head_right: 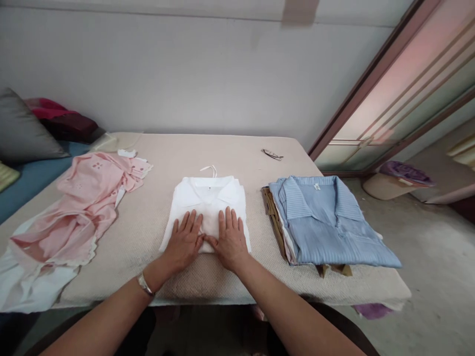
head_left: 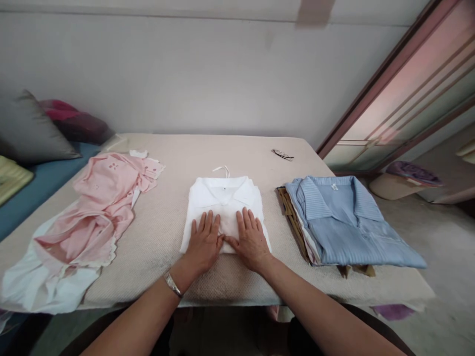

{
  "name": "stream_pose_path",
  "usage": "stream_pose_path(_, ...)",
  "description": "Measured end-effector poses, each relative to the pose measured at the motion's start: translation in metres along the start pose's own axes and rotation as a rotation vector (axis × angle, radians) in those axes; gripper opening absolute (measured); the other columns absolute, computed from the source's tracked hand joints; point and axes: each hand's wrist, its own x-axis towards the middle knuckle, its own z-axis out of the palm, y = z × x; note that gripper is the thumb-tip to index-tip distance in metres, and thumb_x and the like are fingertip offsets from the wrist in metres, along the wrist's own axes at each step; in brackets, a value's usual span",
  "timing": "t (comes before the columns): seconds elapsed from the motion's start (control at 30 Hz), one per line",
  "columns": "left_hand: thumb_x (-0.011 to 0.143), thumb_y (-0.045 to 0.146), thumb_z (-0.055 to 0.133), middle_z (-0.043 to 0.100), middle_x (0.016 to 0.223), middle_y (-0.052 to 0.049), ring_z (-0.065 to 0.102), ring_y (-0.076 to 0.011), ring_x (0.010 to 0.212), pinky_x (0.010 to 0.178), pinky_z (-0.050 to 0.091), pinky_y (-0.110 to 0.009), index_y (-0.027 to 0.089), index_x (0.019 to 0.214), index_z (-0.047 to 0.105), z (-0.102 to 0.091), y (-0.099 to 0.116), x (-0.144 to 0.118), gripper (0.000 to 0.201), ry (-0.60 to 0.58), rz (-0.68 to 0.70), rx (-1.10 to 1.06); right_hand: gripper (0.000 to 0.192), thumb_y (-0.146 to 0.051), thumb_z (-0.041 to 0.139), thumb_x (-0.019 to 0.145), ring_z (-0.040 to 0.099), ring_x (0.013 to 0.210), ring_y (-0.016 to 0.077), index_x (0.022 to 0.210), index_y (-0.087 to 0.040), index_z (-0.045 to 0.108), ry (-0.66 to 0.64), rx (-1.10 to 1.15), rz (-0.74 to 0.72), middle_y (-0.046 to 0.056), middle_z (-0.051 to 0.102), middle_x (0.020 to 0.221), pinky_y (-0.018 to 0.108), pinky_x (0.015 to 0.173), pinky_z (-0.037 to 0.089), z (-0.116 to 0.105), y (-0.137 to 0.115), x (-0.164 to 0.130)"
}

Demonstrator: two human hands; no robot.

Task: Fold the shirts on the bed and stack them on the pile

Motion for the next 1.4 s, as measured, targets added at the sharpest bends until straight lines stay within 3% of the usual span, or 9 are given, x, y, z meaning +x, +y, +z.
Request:
stream_pose_path(0.2, 0.103, 0.042, 0.037, 0.024, 0.166, -0.016, 0.020, -0.0363, 0.153, 0.119, 0.020, -0.065, 0.018, 0.157, 0.034, 0.008, -0.010, -0.005, 0.059, -0.079, -0.011, -0.059, 0.095, -0.076, 0.036, 0.093, 0.006, 0.155, 0.0352, 0.160, -0.011, 0.024, -0.090, -0.016, 0.043, 0.018, 0.010, 0.168, 0.056, 0.121, 0.009, 0.008, 0.014, -0.003)
stream_pose_path(0.33, 0.104, 0.036, 0.032, 0.039, 0.159, -0.015, 0.032, -0.0313, 0.149, 0.121, 0.023, -0.056, 0.015, 0.145, 0.050, -0.008, -0.013, 0.007, 0.049, -0.036, -0.061, -0.068, 0.088, -0.072, 0.038, 0.094, 0.022, 0.150, 0.0391, 0.151, -0.004, 0.041, -0.053, -0.051, 0.105, 0.026, 0.031, 0.160, 0.057, 0.121, 0.009, -0.010, 0.009, 0.000)
stream_pose_path(0.43, 0.104, 0.035, 0.030, 0.034, 0.162, -0.017, 0.023, -0.0304, 0.152, 0.123, 0.019, -0.053, 0.009, 0.143, 0.050, -0.013, -0.016, 0.021, 0.051, 0.078, -0.097, -0.034, 0.077, -0.067, 0.034, 0.098, 0.029, 0.147, 0.0365, 0.138, -0.005, 0.054, 0.065, -0.066, 0.067, 0.026, 0.046, 0.150, 0.053, 0.122, 0.008, -0.020, 0.005, 0.011)
stream_pose_path(0.57, 0.104, 0.045, 0.034, 0.020, 0.166, -0.020, 0.013, -0.0356, 0.155, 0.121, 0.016, -0.060, 0.007, 0.154, 0.033, 0.001, -0.026, 0.043, 0.063, 0.072, -0.125, -0.010, 0.084, -0.068, 0.034, 0.098, 0.012, 0.154, 0.0325, 0.150, -0.003, 0.039, 0.168, -0.053, -0.006, 0.022, 0.026, 0.163, 0.050, 0.123, 0.005, -0.016, 0.010, 0.038)
stream_pose_path(0.67, 0.103, 0.051, 0.032, 0.023, 0.165, -0.021, 0.017, -0.0376, 0.153, 0.120, 0.017, -0.062, 0.008, 0.156, 0.032, 0.017, -0.035, 0.054, 0.068, 0.007, -0.150, -0.011, 0.094, -0.072, 0.033, 0.096, 0.005, 0.155, 0.0322, 0.159, -0.003, 0.021, 0.105, -0.019, 0.059, 0.021, 0.011, 0.167, 0.052, 0.122, 0.006, 0.001, 0.022, 0.055)
stream_pose_path(0.83, 0.102, 0.057, 0.031, 0.025, 0.165, -0.019, 0.020, -0.0382, 0.152, 0.119, 0.018, -0.064, 0.012, 0.156, 0.033, 0.022, -0.042, 0.058, 0.070, -0.035, -0.132, -0.007, 0.097, -0.077, 0.027, 0.094, 0.002, 0.155, 0.0331, 0.159, -0.004, 0.021, 0.005, -0.002, 0.125, 0.020, 0.010, 0.168, 0.054, 0.121, 0.007, 0.018, 0.031, 0.064)
stream_pose_path(1.07, 0.104, 0.041, 0.031, 0.030, 0.163, -0.017, 0.026, -0.0346, 0.151, 0.117, 0.025, -0.060, 0.016, 0.150, 0.043, -0.003, -0.063, 0.054, 0.054, -0.057, -0.173, -0.027, 0.075, -0.062, 0.031, 0.101, 0.021, 0.151, 0.0344, 0.147, -0.005, 0.046, -0.041, -0.001, 0.184, 0.021, 0.030, 0.162, 0.052, 0.118, 0.018, -0.023, 0.029, 0.057)
stream_pose_path(1.17, 0.104, 0.038, 0.029, 0.032, 0.163, -0.015, 0.024, -0.0334, 0.152, 0.120, 0.021, -0.060, 0.017, 0.151, 0.043, -0.009, -0.075, 0.060, 0.053, -0.050, -0.170, -0.018, 0.078, -0.062, 0.031, 0.101, 0.017, 0.152, 0.0339, 0.151, -0.004, 0.040, 0.024, -0.010, 0.185, 0.021, 0.025, 0.164, 0.051, 0.120, 0.016, -0.032, 0.027, 0.052)
stream_pose_path(1.4, 0.104, 0.041, 0.027, 0.028, 0.164, -0.015, 0.020, -0.0330, 0.153, 0.121, 0.015, -0.062, 0.011, 0.156, 0.034, 0.006, -0.078, 0.098, 0.060, -0.109, -0.119, -0.006, 0.091, -0.071, 0.031, 0.097, 0.007, 0.155, 0.0318, 0.159, -0.004, 0.024, -0.015, 0.009, 0.160, 0.019, 0.012, 0.167, 0.055, 0.121, 0.011, 0.005, 0.022, 0.062)
